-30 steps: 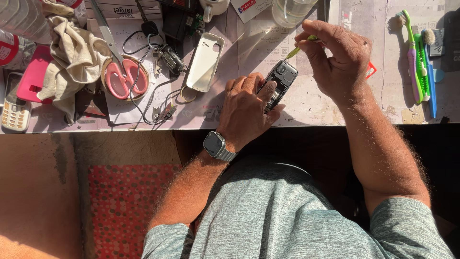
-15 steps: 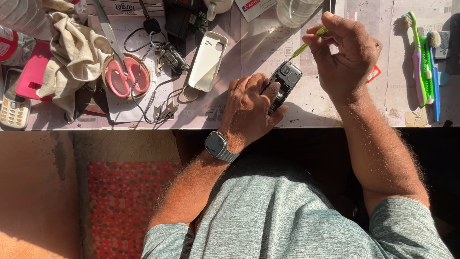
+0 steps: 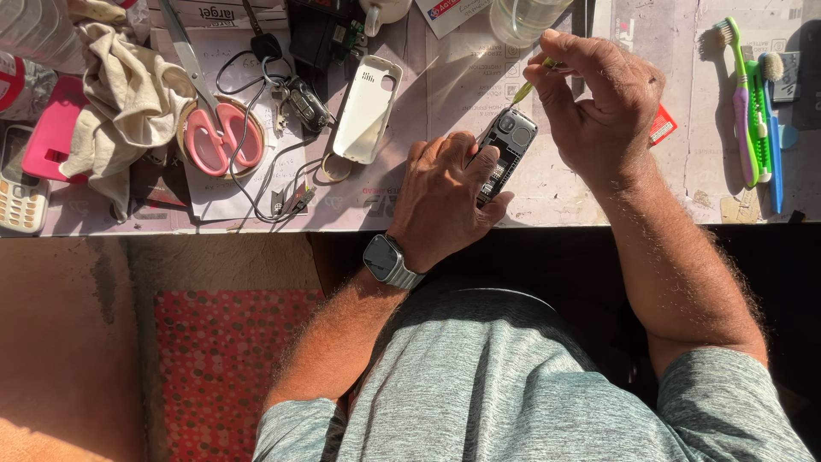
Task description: The person works on a disassembled mobile phone at a workbench, using a small green pick-like tool to clean and work inside the phone's open body. They then handle the phone body, pick up a white feature phone and press its buttons, rub their hands together, and pick up a small component from the bench.
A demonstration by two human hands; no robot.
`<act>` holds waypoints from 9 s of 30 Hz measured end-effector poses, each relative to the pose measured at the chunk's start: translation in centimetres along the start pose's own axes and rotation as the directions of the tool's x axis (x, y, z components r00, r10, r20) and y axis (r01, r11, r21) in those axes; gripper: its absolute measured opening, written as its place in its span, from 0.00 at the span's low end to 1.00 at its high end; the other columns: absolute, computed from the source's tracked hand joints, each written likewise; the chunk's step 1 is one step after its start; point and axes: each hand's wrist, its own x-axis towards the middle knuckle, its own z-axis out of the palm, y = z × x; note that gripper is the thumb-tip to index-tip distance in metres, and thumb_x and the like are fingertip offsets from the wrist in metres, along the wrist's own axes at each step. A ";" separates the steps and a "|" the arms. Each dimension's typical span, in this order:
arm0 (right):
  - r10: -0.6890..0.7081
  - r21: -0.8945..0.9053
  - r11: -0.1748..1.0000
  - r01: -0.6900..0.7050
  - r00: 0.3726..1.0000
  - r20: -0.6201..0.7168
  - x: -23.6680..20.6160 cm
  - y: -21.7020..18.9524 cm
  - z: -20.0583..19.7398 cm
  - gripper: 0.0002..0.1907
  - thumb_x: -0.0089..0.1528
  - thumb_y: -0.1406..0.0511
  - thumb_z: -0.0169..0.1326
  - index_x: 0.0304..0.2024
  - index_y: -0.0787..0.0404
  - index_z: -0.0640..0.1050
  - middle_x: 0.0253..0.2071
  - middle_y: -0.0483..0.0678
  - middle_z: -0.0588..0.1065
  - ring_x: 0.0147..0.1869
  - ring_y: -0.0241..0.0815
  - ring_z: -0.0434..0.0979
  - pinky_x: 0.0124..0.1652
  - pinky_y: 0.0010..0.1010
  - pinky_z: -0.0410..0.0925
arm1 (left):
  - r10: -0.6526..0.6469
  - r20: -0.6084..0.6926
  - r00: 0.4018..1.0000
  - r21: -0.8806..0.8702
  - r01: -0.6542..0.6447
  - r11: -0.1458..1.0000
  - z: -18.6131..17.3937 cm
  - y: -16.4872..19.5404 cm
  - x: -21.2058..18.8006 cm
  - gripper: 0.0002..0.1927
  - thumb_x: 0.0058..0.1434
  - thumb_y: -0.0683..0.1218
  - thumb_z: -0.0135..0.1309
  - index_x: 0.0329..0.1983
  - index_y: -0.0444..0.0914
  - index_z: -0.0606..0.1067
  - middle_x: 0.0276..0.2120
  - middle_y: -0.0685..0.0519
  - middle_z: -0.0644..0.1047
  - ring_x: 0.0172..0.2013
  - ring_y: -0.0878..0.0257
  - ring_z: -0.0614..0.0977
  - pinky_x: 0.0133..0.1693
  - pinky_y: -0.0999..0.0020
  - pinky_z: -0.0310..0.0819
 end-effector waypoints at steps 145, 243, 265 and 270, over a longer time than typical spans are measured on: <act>0.035 0.293 0.955 -0.047 0.998 0.045 -0.9 -0.7 -0.6 0.12 0.72 0.75 0.59 0.57 0.62 0.79 0.51 0.51 0.79 0.54 0.41 0.83 0.51 0.27 0.78 | -0.019 0.007 1.000 -0.012 0.019 1.000 0.0 0.7 -0.3 0.25 0.55 0.52 0.67 0.52 0.35 0.76 0.41 0.47 0.71 0.41 0.55 0.75 0.47 0.53 0.65; 0.249 0.575 0.813 -0.093 0.948 -0.199 -7.8 0.6 -2.7 0.18 0.76 0.78 0.54 0.65 0.62 0.67 0.50 0.57 0.77 0.55 0.43 0.83 0.56 0.36 0.81 | -0.073 -0.101 0.992 0.226 0.094 0.969 1.2 0.7 -1.2 0.41 0.60 0.71 0.55 0.63 0.35 0.70 0.45 0.47 0.77 0.44 0.54 0.74 0.47 0.52 0.60; 0.181 0.597 0.797 -0.090 0.979 -0.094 -6.4 -2.2 3.9 0.19 0.75 0.80 0.52 0.64 0.63 0.67 0.50 0.59 0.77 0.55 0.47 0.83 0.53 0.34 0.81 | -0.042 -0.285 0.958 0.039 0.056 0.998 3.8 -2.1 -3.8 0.41 0.72 0.67 0.48 0.76 0.37 0.55 0.42 0.52 0.74 0.43 0.54 0.76 0.50 0.50 0.62; 0.157 0.533 0.846 -0.028 0.967 -0.198 -6.9 -2.5 4.1 0.19 0.72 0.79 0.54 0.62 0.63 0.67 0.51 0.58 0.77 0.53 0.47 0.83 0.52 0.38 0.83 | -0.003 -0.312 0.950 0.048 0.019 0.999 4.2 -2.1 -4.6 0.43 0.65 0.54 0.61 0.76 0.40 0.52 0.48 0.54 0.73 0.45 0.57 0.75 0.53 0.51 0.61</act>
